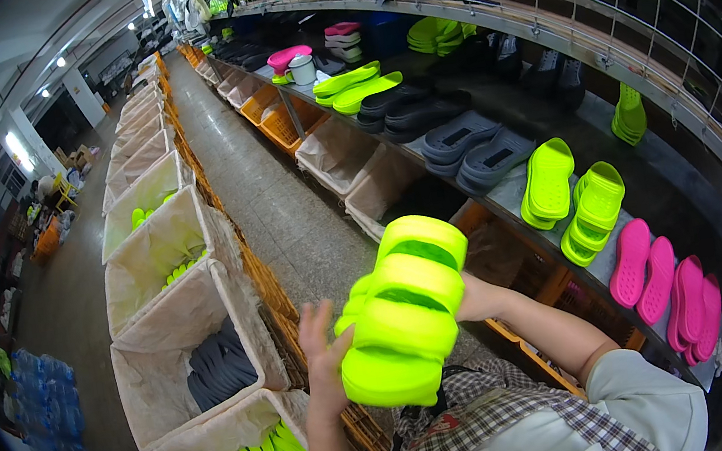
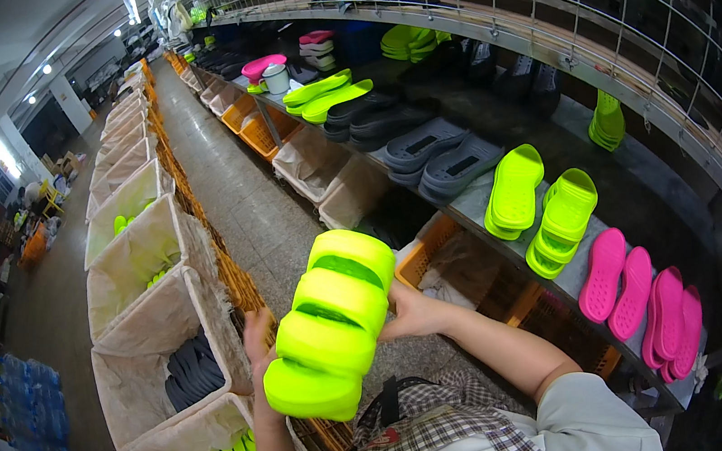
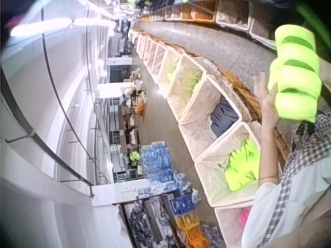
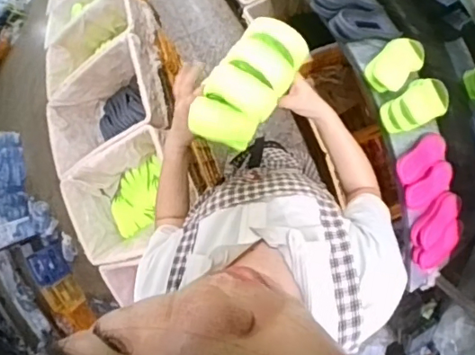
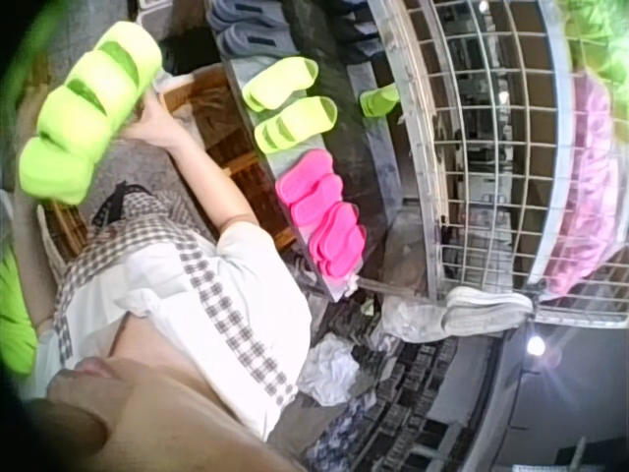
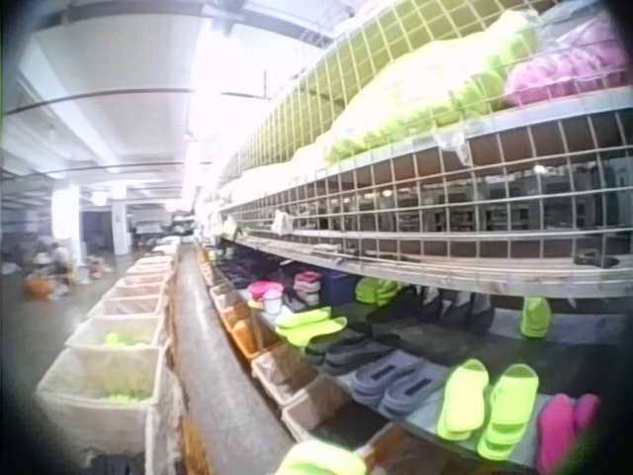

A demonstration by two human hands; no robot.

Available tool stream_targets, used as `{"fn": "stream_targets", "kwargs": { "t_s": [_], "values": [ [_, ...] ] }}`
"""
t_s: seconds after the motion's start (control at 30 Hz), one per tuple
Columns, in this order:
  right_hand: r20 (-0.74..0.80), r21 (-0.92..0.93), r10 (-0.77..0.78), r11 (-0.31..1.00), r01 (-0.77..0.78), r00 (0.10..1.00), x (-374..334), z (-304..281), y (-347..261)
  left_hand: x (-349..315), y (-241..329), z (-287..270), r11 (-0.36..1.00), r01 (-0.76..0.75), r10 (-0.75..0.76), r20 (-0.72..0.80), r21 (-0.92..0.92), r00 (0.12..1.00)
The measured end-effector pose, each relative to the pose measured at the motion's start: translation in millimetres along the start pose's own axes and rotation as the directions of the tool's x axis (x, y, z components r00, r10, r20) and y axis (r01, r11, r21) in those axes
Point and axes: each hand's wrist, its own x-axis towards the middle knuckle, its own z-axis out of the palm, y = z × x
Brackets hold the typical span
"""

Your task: The person picks up stacks of pink, green, and gray slippers from bins, inspects them, and places them on a shelf. The person repeats this process for multiple colors, organizing the slippers by color on the shelf.

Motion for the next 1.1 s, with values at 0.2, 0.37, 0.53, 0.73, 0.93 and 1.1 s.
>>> {"fn": "stream_targets", "kwargs": {
  "t_s": [0.2, 0.37, 0.53, 0.73, 0.93, 1.1],
  "values": [
    [-0.075, 0.153, 0.013, 0.988, -0.001, 0.997, 18, -11, -4, -20, -12, 37, -0.102, 0.374, -0.455, 0.378, -0.922, 0.807],
    [-0.008, 0.127, -0.100, 0.987, 0.100, 0.995, 4, 0, -10, -33, -27, 33, -0.154, 0.426, -0.408, 0.450, -0.891, 0.794],
    [-0.033, 0.626, 0.270, 0.756, -0.191, 0.962, -6, 28, 3, -34, -31, 19, -0.094, 0.518, -0.372, 0.513, -0.850, 0.774],
    [-0.082, 0.655, 0.237, 0.745, -0.127, 0.968, -16, 42, 9, -40, -32, 21, -0.072, 0.551, -0.377, 0.534, -0.831, 0.757],
    [-0.070, 0.641, 0.209, 0.758, -0.117, 0.975, -16, 40, 17, -43, -36, 26, -0.089, 0.549, -0.396, 0.535, -0.831, 0.746],
    [-0.146, 0.558, 0.223, 0.823, -0.106, 0.964, -10, 46, 11, -42, -40, 32, -0.120, 0.526, -0.424, 0.523, -0.842, 0.739]
  ]
}}
